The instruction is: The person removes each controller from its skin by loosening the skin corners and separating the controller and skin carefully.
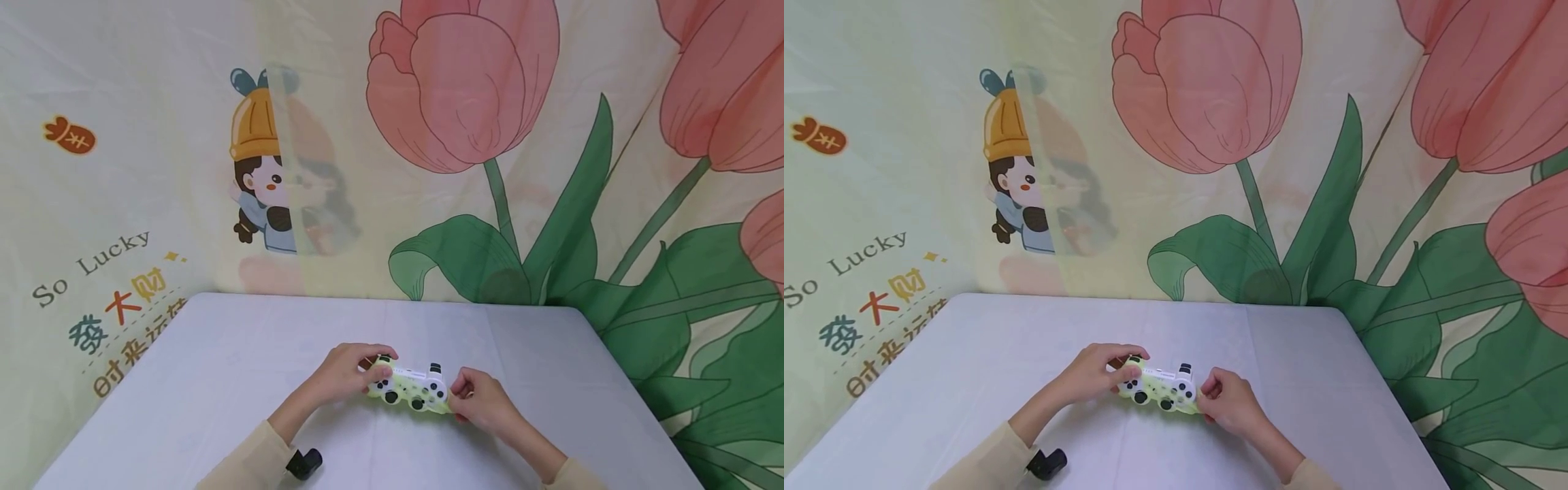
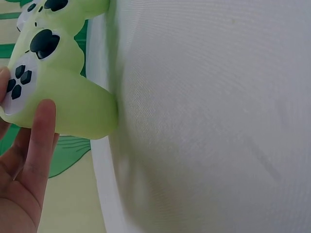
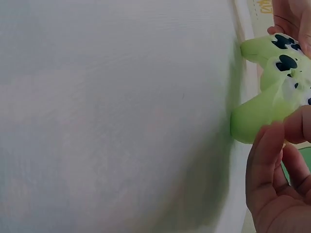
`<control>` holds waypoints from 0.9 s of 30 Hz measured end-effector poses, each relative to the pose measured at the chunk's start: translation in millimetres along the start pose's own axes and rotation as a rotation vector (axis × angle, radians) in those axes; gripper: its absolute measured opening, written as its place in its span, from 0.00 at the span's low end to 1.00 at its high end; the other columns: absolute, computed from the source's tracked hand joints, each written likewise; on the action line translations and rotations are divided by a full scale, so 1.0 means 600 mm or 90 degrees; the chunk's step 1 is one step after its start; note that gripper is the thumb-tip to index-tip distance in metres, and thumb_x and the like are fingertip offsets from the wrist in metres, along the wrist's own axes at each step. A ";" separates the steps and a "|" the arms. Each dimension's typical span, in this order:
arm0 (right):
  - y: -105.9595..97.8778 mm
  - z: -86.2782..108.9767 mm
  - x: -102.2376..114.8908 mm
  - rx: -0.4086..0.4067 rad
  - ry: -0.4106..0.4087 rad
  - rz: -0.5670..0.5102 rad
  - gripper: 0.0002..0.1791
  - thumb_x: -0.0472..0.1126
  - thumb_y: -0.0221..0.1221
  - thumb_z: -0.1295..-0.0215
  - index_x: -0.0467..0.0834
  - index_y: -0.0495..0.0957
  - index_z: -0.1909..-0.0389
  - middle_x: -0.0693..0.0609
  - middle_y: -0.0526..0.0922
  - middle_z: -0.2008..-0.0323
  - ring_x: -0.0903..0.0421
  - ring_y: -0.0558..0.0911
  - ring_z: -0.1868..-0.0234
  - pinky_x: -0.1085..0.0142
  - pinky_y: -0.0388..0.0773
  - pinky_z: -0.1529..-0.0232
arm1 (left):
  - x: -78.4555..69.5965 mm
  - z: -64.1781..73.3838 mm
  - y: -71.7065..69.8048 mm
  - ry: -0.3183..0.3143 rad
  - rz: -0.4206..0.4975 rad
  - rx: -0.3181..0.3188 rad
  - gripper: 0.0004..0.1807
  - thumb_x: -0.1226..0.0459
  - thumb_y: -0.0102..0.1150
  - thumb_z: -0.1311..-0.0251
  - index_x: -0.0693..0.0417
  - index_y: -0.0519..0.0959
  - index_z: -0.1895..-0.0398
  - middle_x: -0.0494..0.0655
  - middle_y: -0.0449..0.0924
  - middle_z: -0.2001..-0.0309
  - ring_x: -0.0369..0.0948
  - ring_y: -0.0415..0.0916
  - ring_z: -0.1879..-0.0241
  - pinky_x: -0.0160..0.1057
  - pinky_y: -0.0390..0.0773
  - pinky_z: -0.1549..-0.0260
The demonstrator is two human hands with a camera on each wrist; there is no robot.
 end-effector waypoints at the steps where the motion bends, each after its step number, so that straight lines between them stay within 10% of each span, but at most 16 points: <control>1: 0.000 0.000 0.001 -0.001 -0.006 0.004 0.09 0.28 0.65 0.46 0.41 0.77 0.66 0.50 0.81 0.73 0.55 0.82 0.76 0.65 0.80 0.73 | 0.000 -0.001 0.000 -0.001 0.000 0.000 0.19 0.50 0.67 0.28 0.43 0.84 0.38 0.39 0.83 0.59 0.36 0.84 0.60 0.36 0.84 0.70; 12: -0.005 0.008 -0.002 0.057 -0.040 0.035 0.07 0.42 0.66 0.26 0.44 0.81 0.54 0.52 0.83 0.64 0.54 0.82 0.67 0.64 0.82 0.68 | -0.003 0.000 0.002 -0.012 -0.007 -0.006 0.20 0.49 0.66 0.28 0.42 0.84 0.37 0.39 0.85 0.56 0.38 0.84 0.58 0.35 0.84 0.69; 27: -0.016 0.015 0.054 -0.026 -0.107 0.078 0.21 0.45 0.65 0.25 0.50 0.78 0.35 0.50 0.84 0.47 0.53 0.84 0.49 0.55 0.83 0.47 | -0.001 0.003 0.001 -0.016 0.000 -0.025 0.19 0.50 0.67 0.29 0.41 0.85 0.38 0.40 0.87 0.53 0.40 0.85 0.56 0.35 0.84 0.70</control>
Point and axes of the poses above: each hand's wrist, its own z-axis away from the middle knuckle, its own y-axis out of the palm, x = y × z, the point moved 10 cm from there along -z, towards the middle knuckle
